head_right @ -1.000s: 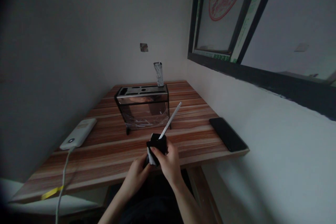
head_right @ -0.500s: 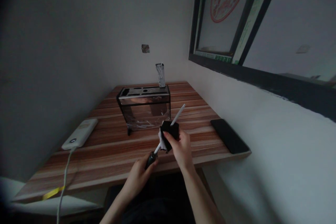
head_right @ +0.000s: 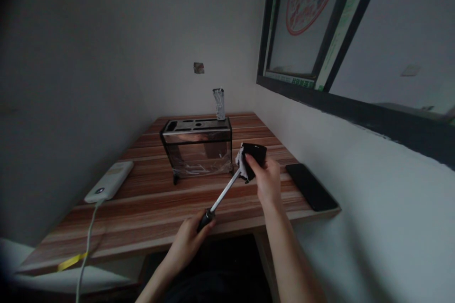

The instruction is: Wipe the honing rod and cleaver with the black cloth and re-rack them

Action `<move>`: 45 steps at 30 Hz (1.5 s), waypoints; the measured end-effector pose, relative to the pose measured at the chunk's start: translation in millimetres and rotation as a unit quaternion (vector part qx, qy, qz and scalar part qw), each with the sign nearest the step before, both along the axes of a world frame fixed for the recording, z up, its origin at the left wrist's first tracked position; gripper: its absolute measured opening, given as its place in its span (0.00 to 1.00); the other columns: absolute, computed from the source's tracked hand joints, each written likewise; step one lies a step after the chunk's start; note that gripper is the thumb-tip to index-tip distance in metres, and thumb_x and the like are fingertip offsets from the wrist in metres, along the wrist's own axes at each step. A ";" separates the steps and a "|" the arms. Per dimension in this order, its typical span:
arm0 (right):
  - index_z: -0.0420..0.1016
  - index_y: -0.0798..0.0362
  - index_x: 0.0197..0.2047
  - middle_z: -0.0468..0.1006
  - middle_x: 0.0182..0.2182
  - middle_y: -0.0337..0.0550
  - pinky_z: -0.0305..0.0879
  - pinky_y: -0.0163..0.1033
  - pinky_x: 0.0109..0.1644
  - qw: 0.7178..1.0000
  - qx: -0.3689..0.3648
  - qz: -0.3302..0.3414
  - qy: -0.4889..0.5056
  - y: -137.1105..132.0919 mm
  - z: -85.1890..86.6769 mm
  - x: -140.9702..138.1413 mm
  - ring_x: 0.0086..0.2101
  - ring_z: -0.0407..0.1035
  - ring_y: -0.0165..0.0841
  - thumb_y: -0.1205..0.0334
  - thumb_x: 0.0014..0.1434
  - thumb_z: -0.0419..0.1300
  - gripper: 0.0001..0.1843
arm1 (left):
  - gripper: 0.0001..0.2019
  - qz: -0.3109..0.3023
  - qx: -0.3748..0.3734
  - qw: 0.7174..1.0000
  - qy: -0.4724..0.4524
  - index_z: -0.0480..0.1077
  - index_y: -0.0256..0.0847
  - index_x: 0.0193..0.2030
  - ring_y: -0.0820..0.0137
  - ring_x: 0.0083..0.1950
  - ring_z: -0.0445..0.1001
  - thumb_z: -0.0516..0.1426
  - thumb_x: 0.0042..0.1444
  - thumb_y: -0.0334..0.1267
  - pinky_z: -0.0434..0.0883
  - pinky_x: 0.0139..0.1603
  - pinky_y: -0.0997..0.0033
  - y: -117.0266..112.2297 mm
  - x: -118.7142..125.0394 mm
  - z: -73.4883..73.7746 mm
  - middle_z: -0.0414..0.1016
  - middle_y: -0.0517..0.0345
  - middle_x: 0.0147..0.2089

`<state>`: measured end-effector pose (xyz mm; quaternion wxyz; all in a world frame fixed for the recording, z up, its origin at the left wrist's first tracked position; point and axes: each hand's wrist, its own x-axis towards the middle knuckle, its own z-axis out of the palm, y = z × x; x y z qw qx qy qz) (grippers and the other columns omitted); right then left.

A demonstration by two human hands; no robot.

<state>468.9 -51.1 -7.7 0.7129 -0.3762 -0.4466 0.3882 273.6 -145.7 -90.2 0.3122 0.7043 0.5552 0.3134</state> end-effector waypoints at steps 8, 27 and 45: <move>0.77 0.56 0.32 0.78 0.27 0.40 0.68 0.35 0.30 0.998 0.019 -0.046 0.037 12.8 7.7 13.6 0.27 0.71 0.31 0.56 0.43 0.69 0.15 | 0.11 -0.001 -0.009 1.000 0.004 0.70 0.40 0.37 0.68 0.32 0.72 0.51 0.60 0.43 0.61 0.32 0.76 -1.1 -0.1 -0.8 0.75 0.58 0.30; 0.77 0.55 0.33 0.79 0.27 0.41 0.69 0.37 0.32 0.998 -0.037 0.047 0.032 -9.6 -17.2 -22.9 0.26 0.72 0.32 0.54 0.45 0.69 0.15 | 0.12 0.012 -0.010 0.999 -0.028 0.71 0.39 0.40 0.65 0.36 0.74 0.51 0.60 0.43 0.63 0.37 0.74 0.8 -0.4 -0.3 0.77 0.56 0.34; 0.75 0.55 0.41 0.81 0.35 0.48 0.71 0.42 0.41 0.983 -0.104 0.102 -0.114 -63.6 -59.8 -69.5 0.36 0.75 0.41 0.55 0.45 0.67 0.20 | 0.10 0.018 -0.012 0.997 -0.069 0.70 0.35 0.40 0.63 0.38 0.73 0.50 0.56 0.35 0.64 0.38 0.73 4.4 -1.9 -7.6 0.77 0.52 0.36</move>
